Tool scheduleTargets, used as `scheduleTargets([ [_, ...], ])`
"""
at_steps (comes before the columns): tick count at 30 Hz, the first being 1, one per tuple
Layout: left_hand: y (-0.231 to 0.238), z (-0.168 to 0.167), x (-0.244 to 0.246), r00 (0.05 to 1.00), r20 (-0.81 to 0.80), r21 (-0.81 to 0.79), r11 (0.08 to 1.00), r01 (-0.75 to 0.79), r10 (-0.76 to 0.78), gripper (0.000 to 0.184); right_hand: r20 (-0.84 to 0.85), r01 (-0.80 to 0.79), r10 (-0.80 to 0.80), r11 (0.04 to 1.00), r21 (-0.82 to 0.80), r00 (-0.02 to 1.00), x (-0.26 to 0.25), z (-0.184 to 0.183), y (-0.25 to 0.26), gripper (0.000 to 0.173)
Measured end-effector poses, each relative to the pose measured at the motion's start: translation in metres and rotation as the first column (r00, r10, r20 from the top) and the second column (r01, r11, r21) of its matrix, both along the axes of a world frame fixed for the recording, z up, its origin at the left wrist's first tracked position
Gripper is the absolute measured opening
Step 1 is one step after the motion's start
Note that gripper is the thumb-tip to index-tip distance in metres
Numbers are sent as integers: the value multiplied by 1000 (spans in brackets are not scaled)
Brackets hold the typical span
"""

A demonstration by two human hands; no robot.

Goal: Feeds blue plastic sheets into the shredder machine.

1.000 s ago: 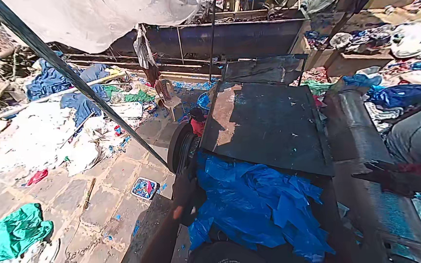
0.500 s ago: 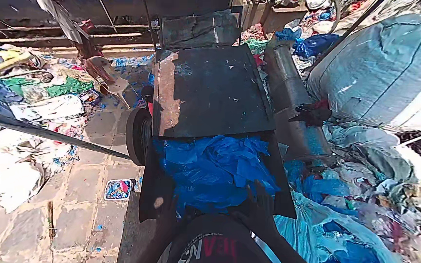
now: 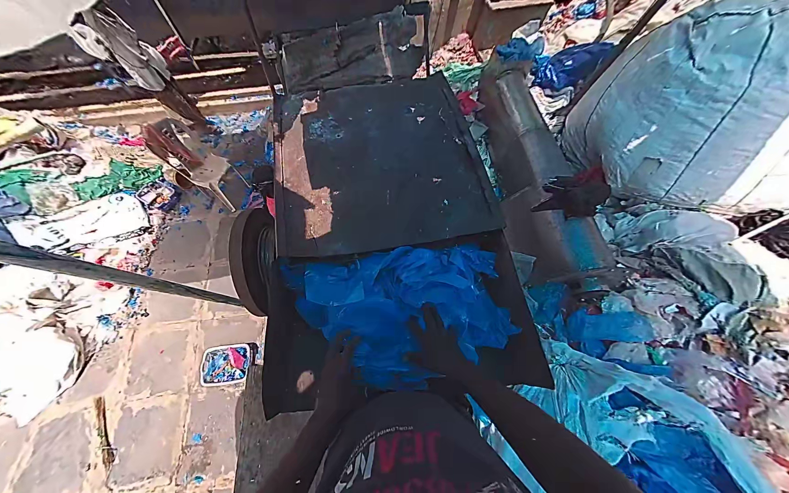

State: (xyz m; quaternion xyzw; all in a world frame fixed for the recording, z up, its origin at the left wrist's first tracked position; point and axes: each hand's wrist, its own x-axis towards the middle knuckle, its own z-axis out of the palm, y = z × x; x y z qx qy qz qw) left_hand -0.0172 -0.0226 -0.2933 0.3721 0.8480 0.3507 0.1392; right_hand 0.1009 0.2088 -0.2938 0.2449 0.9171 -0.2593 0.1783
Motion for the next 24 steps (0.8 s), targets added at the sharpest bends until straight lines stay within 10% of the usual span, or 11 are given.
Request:
scheduleTargets([
  [3,35,-1,0,994,-92,48,997,61,-56,62,21,-11,11,999,-35,1000,-2,-2,2,94],
  [7,58,-24,2,968,-39,-310,924,224,-247,106,71,-4,11,995,-100,997,-3,2,9,85],
  [11,61,-5,-3,933,239,-524,773,358,-271,92,-76,42,-54,988,-150,996,6,-2,12,71],
  [24,75,-24,15,979,125,-529,824,203,-161,73,-755,570,-331,819,68,566,81,53,28,52],
])
